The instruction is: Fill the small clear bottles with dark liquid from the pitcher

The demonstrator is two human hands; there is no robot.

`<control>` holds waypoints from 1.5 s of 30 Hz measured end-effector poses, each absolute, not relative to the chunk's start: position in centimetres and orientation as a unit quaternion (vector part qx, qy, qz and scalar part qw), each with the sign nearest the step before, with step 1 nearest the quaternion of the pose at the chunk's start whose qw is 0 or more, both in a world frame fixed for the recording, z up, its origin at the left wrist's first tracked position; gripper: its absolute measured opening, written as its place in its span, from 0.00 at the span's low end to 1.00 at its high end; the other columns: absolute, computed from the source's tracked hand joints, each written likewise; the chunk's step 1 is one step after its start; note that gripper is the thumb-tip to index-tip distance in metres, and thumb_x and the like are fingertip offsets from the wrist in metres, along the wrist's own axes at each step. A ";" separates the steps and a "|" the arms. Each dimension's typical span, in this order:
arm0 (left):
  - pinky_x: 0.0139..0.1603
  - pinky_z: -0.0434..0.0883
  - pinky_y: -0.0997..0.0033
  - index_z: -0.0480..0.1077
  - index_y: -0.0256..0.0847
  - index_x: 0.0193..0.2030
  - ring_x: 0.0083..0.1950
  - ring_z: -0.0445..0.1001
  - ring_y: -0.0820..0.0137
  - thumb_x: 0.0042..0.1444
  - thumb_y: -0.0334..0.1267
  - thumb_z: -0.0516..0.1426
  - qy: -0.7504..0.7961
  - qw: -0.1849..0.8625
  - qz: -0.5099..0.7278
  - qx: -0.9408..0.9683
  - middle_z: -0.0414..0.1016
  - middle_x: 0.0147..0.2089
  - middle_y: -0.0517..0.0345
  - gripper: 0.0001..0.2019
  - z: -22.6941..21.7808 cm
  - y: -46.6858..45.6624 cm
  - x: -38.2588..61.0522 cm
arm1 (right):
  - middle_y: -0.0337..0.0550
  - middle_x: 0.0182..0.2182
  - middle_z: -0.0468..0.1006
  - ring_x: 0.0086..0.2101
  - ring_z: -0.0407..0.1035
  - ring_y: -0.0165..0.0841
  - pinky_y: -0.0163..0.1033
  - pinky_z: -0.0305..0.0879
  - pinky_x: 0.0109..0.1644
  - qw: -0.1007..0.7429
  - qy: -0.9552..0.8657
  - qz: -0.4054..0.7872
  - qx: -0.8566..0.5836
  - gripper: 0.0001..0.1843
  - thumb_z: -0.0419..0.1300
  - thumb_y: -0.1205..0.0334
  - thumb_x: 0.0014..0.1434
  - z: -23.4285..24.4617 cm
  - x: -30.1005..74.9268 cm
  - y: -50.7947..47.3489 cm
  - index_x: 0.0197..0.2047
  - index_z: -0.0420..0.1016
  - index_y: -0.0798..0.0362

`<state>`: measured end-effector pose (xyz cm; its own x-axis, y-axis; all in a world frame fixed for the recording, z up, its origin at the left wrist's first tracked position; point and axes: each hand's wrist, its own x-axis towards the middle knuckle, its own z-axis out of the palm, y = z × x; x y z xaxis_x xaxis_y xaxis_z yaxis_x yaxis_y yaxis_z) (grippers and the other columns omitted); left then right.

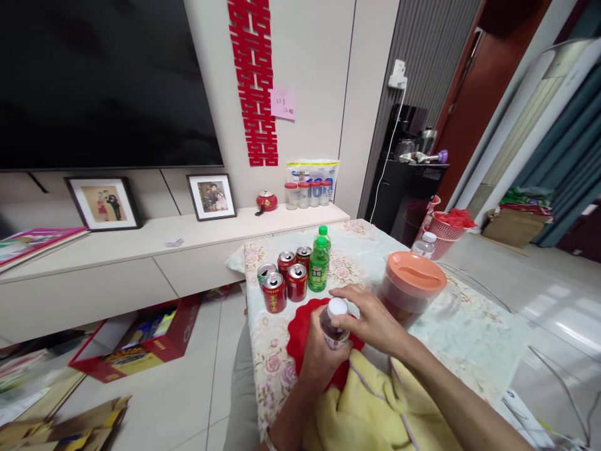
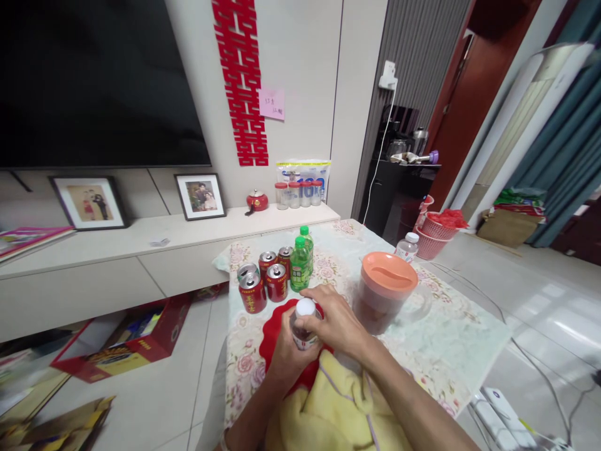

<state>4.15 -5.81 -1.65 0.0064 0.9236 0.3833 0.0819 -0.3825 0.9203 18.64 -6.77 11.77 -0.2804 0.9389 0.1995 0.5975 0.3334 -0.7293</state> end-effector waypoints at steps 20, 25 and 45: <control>0.47 0.85 0.56 0.69 0.41 0.55 0.46 0.86 0.55 0.41 0.38 0.67 0.412 0.378 0.548 0.623 0.83 0.47 0.49 0.31 -1.4 -5.7 3.9 | 0.36 0.32 0.79 0.33 0.72 0.35 0.39 0.68 0.39 0.436 -0.599 0.485 -0.465 0.19 0.74 0.54 0.47 9.4 17.1 -6.0 0.42 0.78 0.50; 0.44 0.85 0.55 0.72 0.42 0.48 0.43 0.85 0.55 0.40 0.38 0.67 0.428 0.400 0.532 0.611 0.83 0.40 0.54 0.24 -1.7 -5.5 4.0 | 0.31 0.23 0.74 0.25 0.64 0.28 0.35 0.61 0.31 0.411 -0.591 0.515 -0.465 0.19 0.77 0.51 0.44 9.3 15.7 -4.3 0.31 0.75 0.50; 0.49 0.85 0.53 0.70 0.43 0.56 0.50 0.87 0.47 0.42 0.37 0.70 0.358 0.407 0.555 0.631 0.85 0.50 0.44 0.32 -1.5 -4.9 4.0 | 0.39 0.27 0.78 0.33 0.71 0.38 0.43 0.65 0.42 0.492 -0.563 0.301 -0.592 0.08 0.68 0.55 0.51 8.0 13.2 -5.5 0.26 0.75 0.47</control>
